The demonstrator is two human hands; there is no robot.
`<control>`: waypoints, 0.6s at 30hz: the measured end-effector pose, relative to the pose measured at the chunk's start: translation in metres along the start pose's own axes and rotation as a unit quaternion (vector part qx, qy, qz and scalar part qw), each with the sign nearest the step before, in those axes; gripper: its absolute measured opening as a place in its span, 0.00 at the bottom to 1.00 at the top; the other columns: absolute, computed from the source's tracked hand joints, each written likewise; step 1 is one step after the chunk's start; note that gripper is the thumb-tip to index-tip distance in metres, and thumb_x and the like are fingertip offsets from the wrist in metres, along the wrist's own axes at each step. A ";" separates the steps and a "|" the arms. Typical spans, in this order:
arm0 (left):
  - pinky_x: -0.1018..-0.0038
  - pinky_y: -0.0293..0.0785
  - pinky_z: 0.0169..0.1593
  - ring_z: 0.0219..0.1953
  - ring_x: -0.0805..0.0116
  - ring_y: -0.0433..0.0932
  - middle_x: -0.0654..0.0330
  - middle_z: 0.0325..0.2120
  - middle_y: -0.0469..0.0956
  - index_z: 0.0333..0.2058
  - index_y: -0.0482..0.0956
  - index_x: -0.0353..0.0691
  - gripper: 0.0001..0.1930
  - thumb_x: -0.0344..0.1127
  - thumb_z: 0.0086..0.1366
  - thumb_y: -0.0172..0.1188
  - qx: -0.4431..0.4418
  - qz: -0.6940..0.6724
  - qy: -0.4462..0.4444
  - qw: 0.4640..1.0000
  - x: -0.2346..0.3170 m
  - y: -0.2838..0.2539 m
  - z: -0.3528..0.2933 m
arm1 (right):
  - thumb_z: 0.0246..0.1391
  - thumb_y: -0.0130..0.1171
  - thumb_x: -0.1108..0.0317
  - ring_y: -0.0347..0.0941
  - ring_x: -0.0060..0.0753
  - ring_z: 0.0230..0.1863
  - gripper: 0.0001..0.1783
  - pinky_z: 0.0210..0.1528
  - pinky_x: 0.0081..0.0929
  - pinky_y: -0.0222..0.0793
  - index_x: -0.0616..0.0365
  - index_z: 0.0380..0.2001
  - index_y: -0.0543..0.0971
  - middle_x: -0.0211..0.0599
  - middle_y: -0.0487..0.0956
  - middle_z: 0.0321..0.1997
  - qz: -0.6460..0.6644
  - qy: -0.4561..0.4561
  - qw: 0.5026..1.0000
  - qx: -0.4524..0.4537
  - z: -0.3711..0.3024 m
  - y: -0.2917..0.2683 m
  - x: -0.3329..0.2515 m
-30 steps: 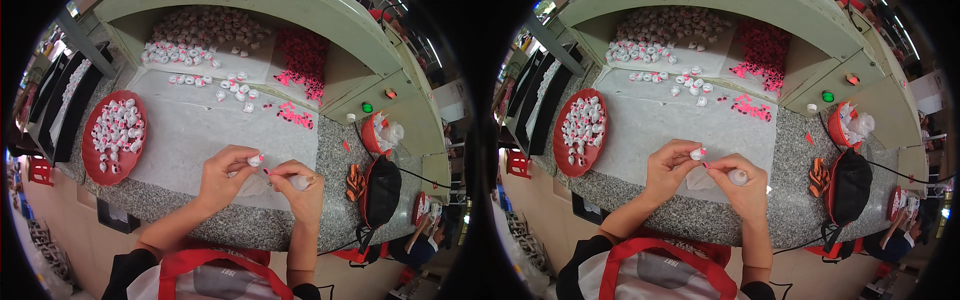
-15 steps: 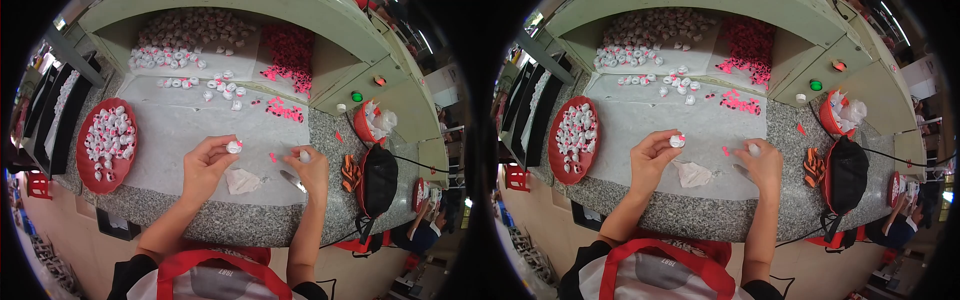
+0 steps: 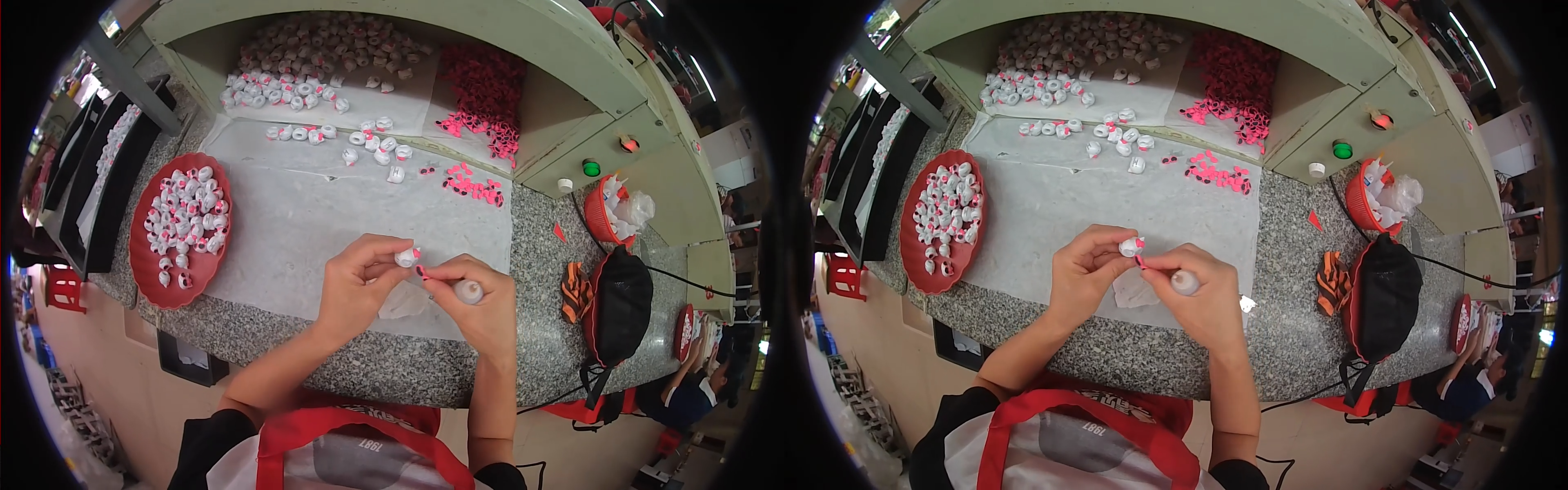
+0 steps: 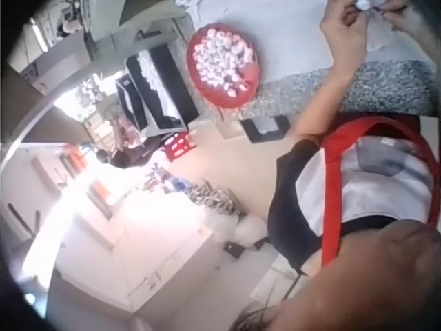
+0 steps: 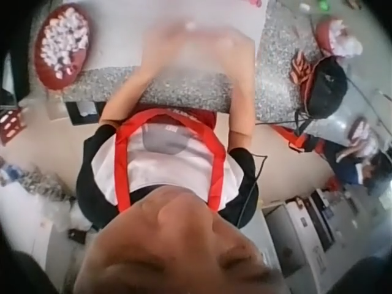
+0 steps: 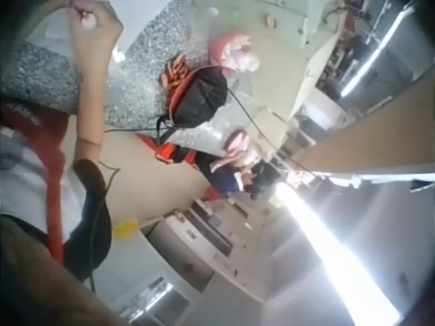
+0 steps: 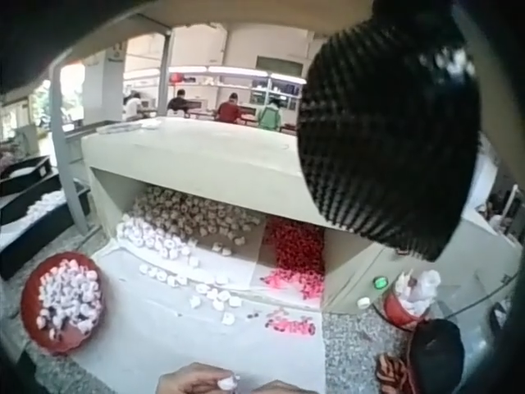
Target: Applying glue and attaching small pink bows to white toy head components on an assembly line.
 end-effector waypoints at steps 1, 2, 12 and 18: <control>0.78 0.72 0.44 0.41 0.69 0.73 0.55 0.38 0.71 0.40 0.71 0.30 0.15 0.14 0.51 0.52 -0.005 0.023 0.031 0.999 0.000 0.001 0.000 | 0.39 0.60 0.80 0.67 0.16 0.23 0.05 0.25 0.13 0.62 0.63 0.25 0.78 0.30 0.75 0.24 0.006 -0.051 0.998 -0.026 -0.001 0.005 -0.003; 0.78 0.72 0.44 0.41 0.69 0.73 0.55 0.38 0.71 0.40 0.71 0.30 0.15 0.14 0.51 0.52 -0.006 0.024 0.030 0.999 0.000 0.001 0.000 | 0.38 0.61 0.79 0.68 0.16 0.24 0.06 0.26 0.13 0.63 0.62 0.24 0.77 0.29 0.75 0.24 -0.006 -0.020 1.000 -0.020 -0.002 0.007 -0.002; 0.76 0.71 0.47 0.43 0.66 0.72 0.51 0.42 0.69 0.39 0.73 0.29 0.15 0.14 0.50 0.53 -0.089 -0.049 -0.026 0.995 0.012 0.005 0.000 | 0.35 0.64 0.78 0.70 0.15 0.26 0.08 0.29 0.13 0.67 0.63 0.22 0.75 0.28 0.75 0.22 -0.026 0.040 0.998 0.040 -0.002 -0.001 0.002; 0.77 0.71 0.46 0.42 0.70 0.72 0.55 0.40 0.72 0.40 0.72 0.29 0.13 0.17 0.54 0.51 -0.090 -0.096 -0.026 0.991 0.006 0.001 0.001 | 0.35 0.63 0.80 0.68 0.15 0.25 0.10 0.27 0.12 0.63 0.63 0.27 0.77 0.29 0.74 0.23 0.002 -0.010 0.999 0.042 -0.004 0.007 0.000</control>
Point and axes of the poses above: each hand's wrist, its own z-axis towards the middle knuckle, its own y-axis out of the palm, x = y × z, the point moved 3 cm from there along z, towards the middle knuckle
